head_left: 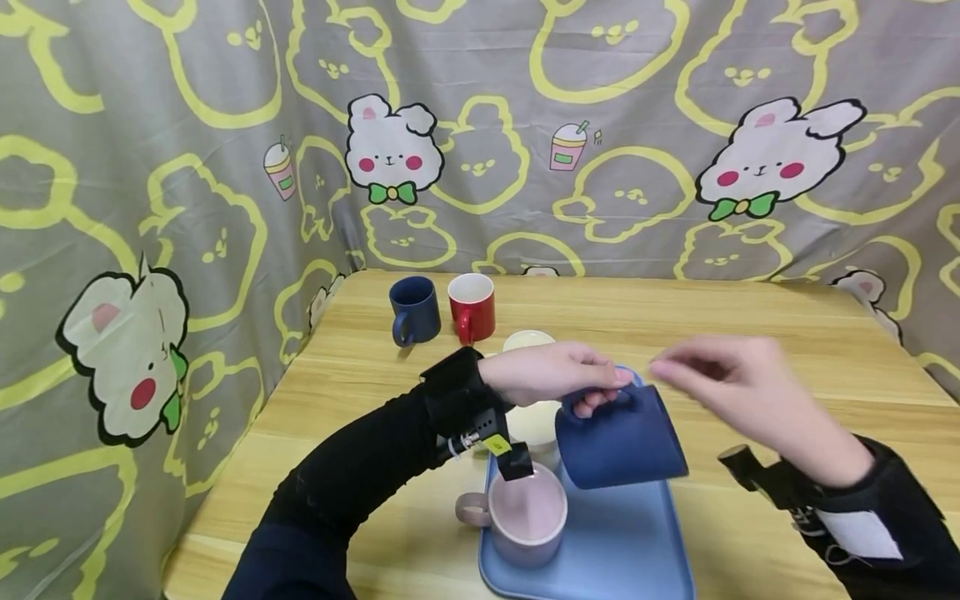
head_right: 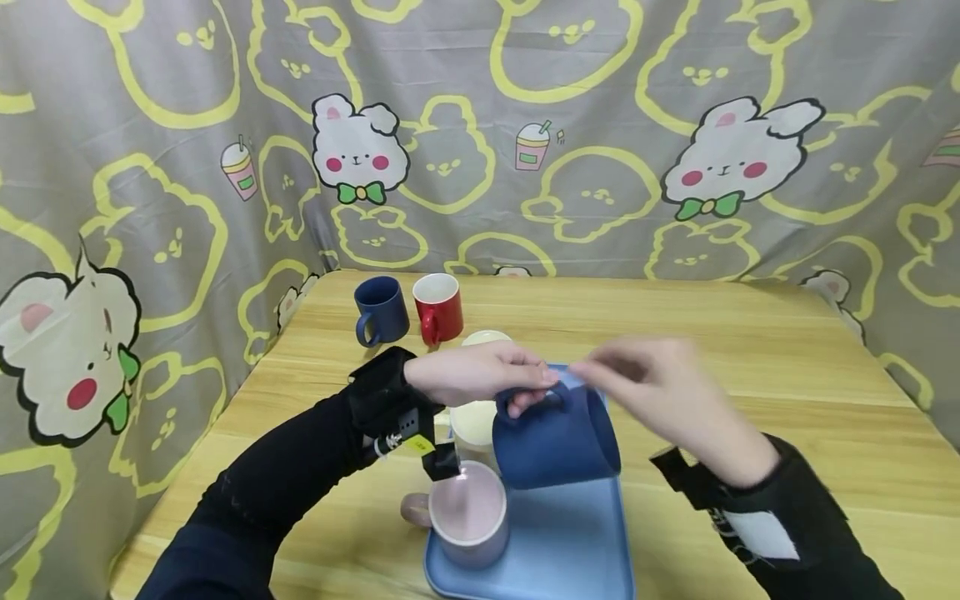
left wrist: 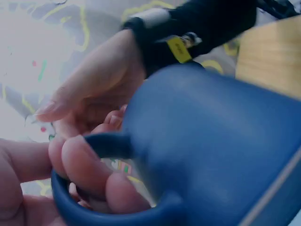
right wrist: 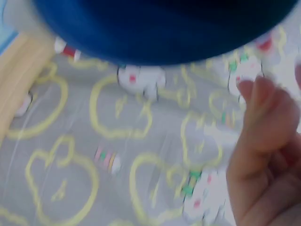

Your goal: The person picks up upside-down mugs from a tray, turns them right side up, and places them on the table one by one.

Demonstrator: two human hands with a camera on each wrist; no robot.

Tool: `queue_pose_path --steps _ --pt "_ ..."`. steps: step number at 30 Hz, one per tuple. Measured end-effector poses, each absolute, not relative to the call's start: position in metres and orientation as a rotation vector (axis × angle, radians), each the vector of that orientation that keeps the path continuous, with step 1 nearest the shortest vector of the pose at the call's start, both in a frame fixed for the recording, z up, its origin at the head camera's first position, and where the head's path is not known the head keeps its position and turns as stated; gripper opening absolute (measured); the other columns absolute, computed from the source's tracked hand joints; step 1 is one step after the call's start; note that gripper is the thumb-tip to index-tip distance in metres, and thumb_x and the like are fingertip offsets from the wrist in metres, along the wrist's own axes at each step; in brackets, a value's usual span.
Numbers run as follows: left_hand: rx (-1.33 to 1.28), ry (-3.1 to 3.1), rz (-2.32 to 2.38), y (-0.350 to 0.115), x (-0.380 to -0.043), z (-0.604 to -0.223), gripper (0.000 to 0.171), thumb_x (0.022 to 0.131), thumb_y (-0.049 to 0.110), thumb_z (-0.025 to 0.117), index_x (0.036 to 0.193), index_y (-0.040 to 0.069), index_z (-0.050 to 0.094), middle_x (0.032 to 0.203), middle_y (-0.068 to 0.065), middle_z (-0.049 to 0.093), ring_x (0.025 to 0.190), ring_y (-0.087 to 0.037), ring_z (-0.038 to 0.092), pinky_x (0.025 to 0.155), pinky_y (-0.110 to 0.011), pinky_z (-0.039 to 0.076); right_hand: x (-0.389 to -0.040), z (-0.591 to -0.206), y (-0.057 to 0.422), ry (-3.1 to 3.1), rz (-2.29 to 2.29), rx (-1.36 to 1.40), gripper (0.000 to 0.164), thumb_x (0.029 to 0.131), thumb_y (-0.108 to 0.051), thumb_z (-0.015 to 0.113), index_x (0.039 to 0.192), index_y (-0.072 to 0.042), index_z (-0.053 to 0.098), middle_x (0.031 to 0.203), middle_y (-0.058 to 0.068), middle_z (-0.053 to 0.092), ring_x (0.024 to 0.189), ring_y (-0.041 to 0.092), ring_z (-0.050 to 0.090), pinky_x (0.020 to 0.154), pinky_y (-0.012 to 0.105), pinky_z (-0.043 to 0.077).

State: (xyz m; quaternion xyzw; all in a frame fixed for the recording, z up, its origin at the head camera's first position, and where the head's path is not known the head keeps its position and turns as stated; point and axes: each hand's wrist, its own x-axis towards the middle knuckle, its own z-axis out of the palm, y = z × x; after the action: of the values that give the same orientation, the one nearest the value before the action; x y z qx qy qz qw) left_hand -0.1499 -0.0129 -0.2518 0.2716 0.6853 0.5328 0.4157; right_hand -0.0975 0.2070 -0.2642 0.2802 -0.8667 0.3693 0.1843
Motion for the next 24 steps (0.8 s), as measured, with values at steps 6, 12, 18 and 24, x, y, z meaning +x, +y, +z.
queue_pose_path --steps 6,12,18,24 --pt "0.320 1.435 1.721 -0.018 -0.167 -0.250 0.031 0.107 0.016 0.035 0.080 0.005 0.046 0.067 0.000 0.038 0.058 -0.010 0.038 0.058 -0.019 0.036 -0.092 -0.299 0.252 -2.392 0.958 0.273 0.021 0.093 -0.010 0.065 0.108 0.003 0.071 0.092 -0.012 0.068 0.077 -0.008 0.058 0.062 0.004 0.041" --pt "0.190 1.352 2.037 -0.026 -0.195 -0.251 0.032 0.107 0.020 0.035 0.082 0.004 0.047 0.063 0.001 0.041 0.056 -0.009 0.041 0.058 -0.019 0.040 -0.096 -0.361 0.278 -2.601 0.750 0.287 0.060 0.098 -0.024 0.059 0.146 0.005 0.036 0.146 0.037 0.028 0.134 0.056 0.023 0.112 0.060 0.016" --pt "0.198 1.405 2.231 -0.031 -0.224 -0.264 0.029 0.106 0.020 0.037 0.090 0.002 0.053 0.067 0.000 0.048 0.061 -0.009 0.047 0.062 -0.019 0.045 -0.088 -0.399 0.289 -3.018 0.598 0.192 0.081 0.099 -0.048 0.048 0.154 -0.003 0.009 0.148 0.043 -0.008 0.133 0.060 -0.016 0.095 0.079 -0.008" --pt "0.225 1.603 2.258 -0.036 -0.254 -0.287 0.030 0.106 0.012 0.038 0.117 -0.011 0.054 0.088 -0.007 0.057 0.078 -0.011 0.057 0.080 -0.022 0.050 -0.073 -0.410 0.294 -3.189 0.676 0.057 0.084 0.099 -0.055 0.041 0.154 -0.004 0.003 0.145 0.042 -0.020 0.128 0.059 -0.027 0.085 0.082 -0.015"
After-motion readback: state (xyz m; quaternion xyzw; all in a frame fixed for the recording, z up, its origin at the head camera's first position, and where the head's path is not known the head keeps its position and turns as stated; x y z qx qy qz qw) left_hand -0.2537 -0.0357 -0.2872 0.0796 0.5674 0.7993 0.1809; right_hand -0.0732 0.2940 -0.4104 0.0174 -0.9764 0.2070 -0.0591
